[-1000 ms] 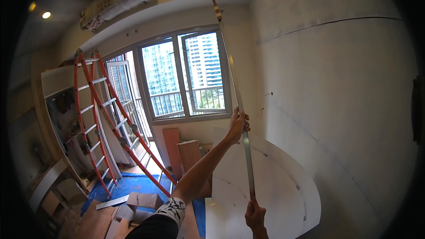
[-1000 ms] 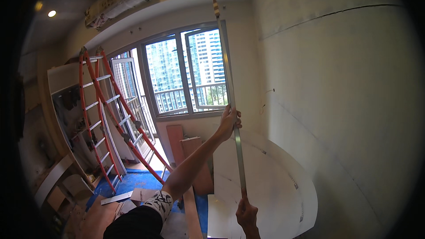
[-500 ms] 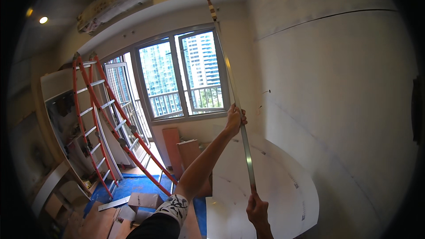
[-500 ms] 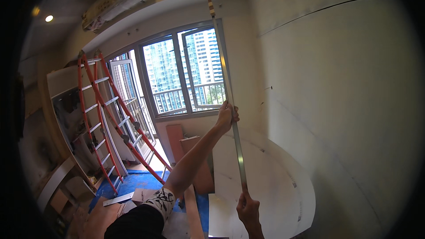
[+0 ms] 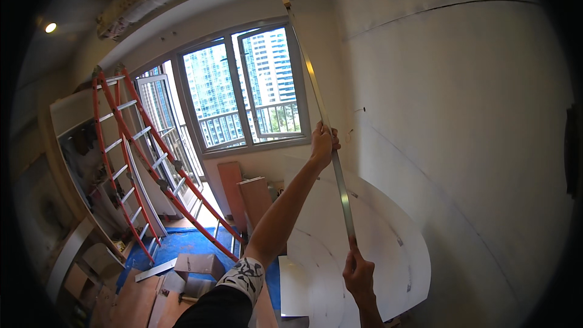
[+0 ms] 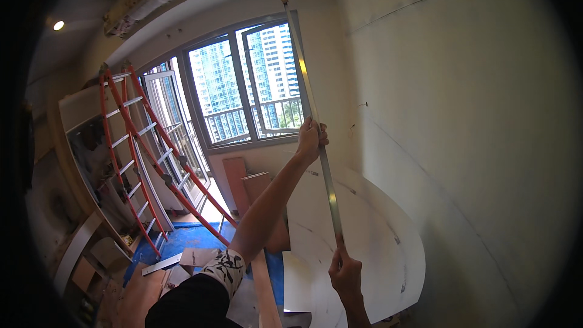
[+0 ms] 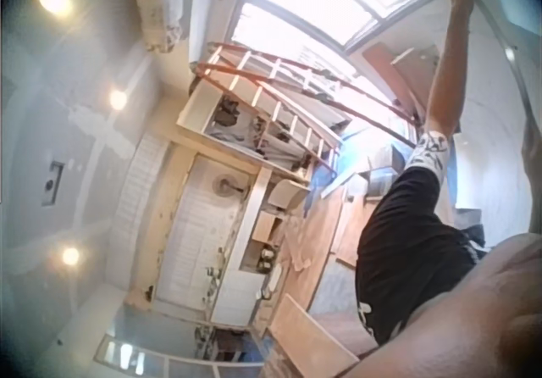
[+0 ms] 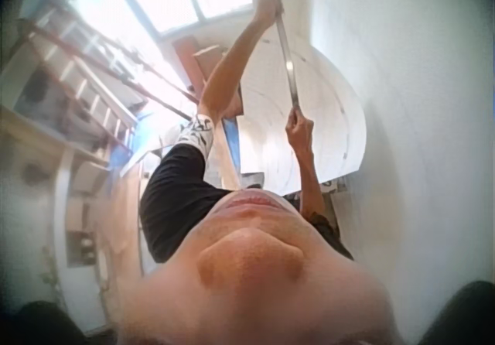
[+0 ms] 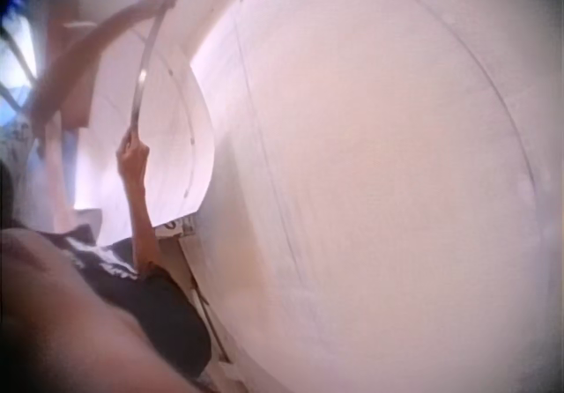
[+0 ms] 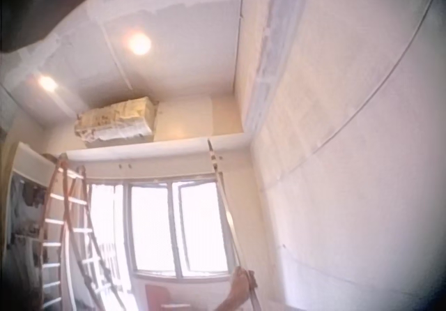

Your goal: The person uses a long metal bar to measure a wall panel and a gap in a corner, then adjusts and fits a curved white panel against the wall.

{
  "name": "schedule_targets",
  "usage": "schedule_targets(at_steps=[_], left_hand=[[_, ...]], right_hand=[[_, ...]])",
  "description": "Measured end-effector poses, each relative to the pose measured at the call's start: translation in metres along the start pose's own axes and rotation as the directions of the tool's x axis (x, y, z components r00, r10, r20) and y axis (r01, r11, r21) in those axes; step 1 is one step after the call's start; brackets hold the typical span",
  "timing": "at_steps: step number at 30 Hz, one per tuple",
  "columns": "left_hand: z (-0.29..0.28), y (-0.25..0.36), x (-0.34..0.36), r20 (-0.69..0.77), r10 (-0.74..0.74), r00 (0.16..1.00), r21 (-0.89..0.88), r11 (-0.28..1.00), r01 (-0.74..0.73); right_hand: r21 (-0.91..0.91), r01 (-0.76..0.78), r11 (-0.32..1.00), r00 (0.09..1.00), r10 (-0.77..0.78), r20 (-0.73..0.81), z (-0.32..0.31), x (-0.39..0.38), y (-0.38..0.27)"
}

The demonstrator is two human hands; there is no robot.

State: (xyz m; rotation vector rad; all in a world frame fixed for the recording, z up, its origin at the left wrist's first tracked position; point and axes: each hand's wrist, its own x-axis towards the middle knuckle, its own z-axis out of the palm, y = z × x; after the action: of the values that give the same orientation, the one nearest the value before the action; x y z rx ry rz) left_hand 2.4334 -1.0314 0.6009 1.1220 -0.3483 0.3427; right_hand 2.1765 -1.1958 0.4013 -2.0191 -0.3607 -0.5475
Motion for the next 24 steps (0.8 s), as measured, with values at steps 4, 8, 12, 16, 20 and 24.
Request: schedule_targets(at_steps=[4, 8, 12, 16, 20, 24], left_hand=[[0.007, 0.0, -0.006, -0.004, -0.033, 0.999, -0.042, 0.999, 0.033], [0.0, 0.021, 0.025, 0.033, 0.005, 0.999, 0.151, 0.988, -0.01], [0.003, 0.058, 0.027, -0.057, -0.018, 0.998, 0.468, 0.883, 0.042], [-0.048, 0.071, 0.03, -0.097, 0.191, 0.977, 0.534, 0.838, -0.111], [-0.069, 0.1, 0.02, -0.078, 0.245, 0.966, 0.466, 0.866, -0.182], [-0.054, 0.117, -0.007, -0.059, 0.182, 0.981, 0.414, 0.899, -0.142]], right_hand=[[0.028, 0.009, 1.0, 1.0, -0.008, -0.016, -0.005, -0.002, 0.001], [0.047, -0.056, 0.997, 0.998, 0.055, 0.013, -0.015, 0.029, -0.037], [0.039, -0.021, 0.999, 1.0, 0.021, 0.005, -0.015, 0.114, -0.081], [0.042, 0.221, 0.974, 0.966, -0.213, -0.144, 0.009, 0.24, -0.12], [0.045, 0.153, 0.987, 0.983, -0.148, -0.108, -0.013, 0.323, -0.184], [0.016, 0.179, 0.984, 0.97, -0.173, -0.168, -0.016, 0.346, -0.151]])
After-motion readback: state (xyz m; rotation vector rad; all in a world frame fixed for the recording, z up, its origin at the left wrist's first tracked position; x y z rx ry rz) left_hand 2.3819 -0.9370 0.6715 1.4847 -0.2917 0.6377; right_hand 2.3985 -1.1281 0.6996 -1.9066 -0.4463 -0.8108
